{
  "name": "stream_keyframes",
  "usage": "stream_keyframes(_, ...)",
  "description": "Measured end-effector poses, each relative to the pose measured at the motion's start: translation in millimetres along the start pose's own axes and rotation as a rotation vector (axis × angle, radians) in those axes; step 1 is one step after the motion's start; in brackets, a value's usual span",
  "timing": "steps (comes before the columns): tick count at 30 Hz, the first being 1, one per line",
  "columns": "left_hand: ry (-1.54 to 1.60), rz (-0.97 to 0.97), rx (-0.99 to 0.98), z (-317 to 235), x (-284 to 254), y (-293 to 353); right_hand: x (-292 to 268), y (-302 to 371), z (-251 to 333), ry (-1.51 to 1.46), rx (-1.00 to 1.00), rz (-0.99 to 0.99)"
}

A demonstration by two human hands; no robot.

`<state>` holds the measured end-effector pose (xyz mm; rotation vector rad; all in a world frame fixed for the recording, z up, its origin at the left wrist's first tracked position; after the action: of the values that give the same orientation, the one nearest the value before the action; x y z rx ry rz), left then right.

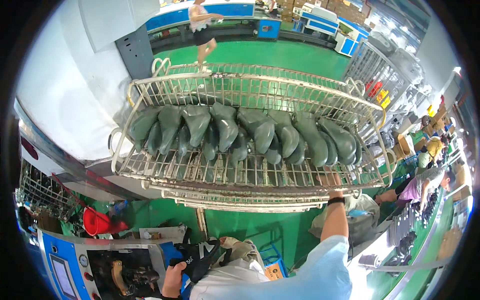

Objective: Operates industrial machinery to process and move shoe components between racks and machines.

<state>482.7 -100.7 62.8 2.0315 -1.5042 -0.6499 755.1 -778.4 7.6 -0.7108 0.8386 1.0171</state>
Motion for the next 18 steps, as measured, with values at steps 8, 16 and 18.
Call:
stream_keyframes(8, 0.423, -0.246, 0.009, 43, -42, 54, 77, -29, 59, 0.285, -0.1, 0.005)
stream_keyframes(16, 0.413, -0.585, -0.166, 165, -108, 201, 195, 165, 386, 0.425, -0.938, 0.294)
stream_keyframes(18, 0.353, -0.724, -0.318, 219, -109, 252, 199, 250, 476, 0.325, -0.991, 0.589)
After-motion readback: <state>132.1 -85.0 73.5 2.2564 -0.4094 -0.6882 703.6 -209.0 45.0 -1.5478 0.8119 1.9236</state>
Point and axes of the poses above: each hand's wrist, its own y-axis away from the middle knuckle, its own x-axis out of the palm, z = x × y, the point moved 2 cm from there along -y, towards the middle knuckle, and after that the axes turned 7 degrees about -y, right-handed, at the moved point
